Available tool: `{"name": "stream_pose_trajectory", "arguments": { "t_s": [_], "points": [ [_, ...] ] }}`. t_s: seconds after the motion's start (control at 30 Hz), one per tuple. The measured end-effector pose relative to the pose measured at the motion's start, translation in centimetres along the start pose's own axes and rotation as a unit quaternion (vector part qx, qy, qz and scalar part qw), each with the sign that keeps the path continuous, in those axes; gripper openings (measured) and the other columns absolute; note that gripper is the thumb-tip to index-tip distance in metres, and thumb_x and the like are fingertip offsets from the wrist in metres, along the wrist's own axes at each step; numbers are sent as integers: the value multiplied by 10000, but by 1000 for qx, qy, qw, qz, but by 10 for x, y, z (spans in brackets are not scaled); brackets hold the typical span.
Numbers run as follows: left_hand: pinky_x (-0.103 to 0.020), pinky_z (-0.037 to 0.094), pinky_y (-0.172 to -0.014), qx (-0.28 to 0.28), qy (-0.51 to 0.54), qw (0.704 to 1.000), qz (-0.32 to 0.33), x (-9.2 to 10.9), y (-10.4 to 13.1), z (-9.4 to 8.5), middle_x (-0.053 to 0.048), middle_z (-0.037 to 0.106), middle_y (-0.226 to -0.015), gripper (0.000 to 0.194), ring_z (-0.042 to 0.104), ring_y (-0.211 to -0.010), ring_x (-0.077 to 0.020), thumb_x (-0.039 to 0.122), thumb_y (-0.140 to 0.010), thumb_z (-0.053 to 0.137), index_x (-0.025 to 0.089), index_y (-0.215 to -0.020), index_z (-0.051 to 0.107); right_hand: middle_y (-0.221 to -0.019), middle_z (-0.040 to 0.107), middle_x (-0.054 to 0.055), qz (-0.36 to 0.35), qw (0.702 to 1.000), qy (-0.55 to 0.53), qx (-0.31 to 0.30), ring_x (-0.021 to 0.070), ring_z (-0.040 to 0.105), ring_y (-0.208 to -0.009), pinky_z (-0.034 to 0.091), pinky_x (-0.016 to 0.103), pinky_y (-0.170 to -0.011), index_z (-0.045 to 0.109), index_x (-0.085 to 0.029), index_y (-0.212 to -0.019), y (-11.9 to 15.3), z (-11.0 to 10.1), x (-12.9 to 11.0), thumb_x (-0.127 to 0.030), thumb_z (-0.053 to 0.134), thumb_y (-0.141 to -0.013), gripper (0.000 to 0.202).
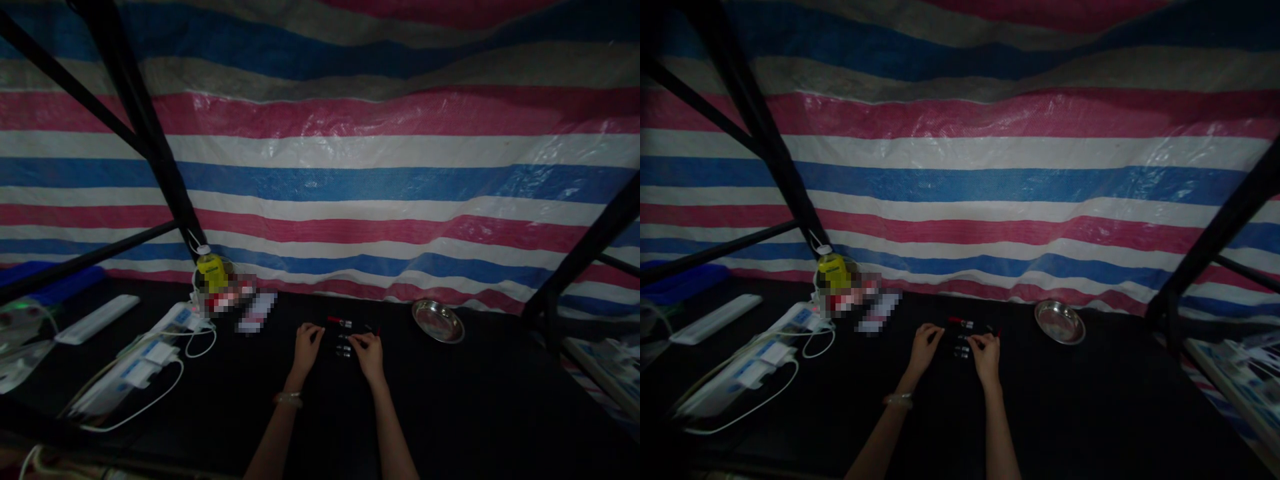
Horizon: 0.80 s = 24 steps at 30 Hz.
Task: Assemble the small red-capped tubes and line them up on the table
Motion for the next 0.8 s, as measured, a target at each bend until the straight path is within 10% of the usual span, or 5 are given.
{"name": "stream_pose_trajectory", "arguments": {
  "t_s": [0.63,0.8],
  "points": [
    [-384,446,-812,-14,-76,997,29,3,3,0,-54,595,-819,147,551,-830,-204,240,-759,540,187,-748,677,-693,595,57,-24,990,136,-11,216,522,-726,409,329,-706,722,-196,-743,5,1,0,-408,587,-730,252],
    [-364,462,-793,-1,-61,998,18,4,1,-3,-44,619,-806,162,574,-824,-195,246,-783,506,190,-755,656,-783,575,79,-17,974,196,112,219,495,-780,392,322,-731,693,-172,-849,3,-22,3,-406,495,-796,311]
  ]
}}
Point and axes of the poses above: each hand's wrist, its own y-axis away from the middle knuckle, its own z-axis out of the palm, x = y × z, the point moved 2 cm from there along -y, towards the middle knuckle
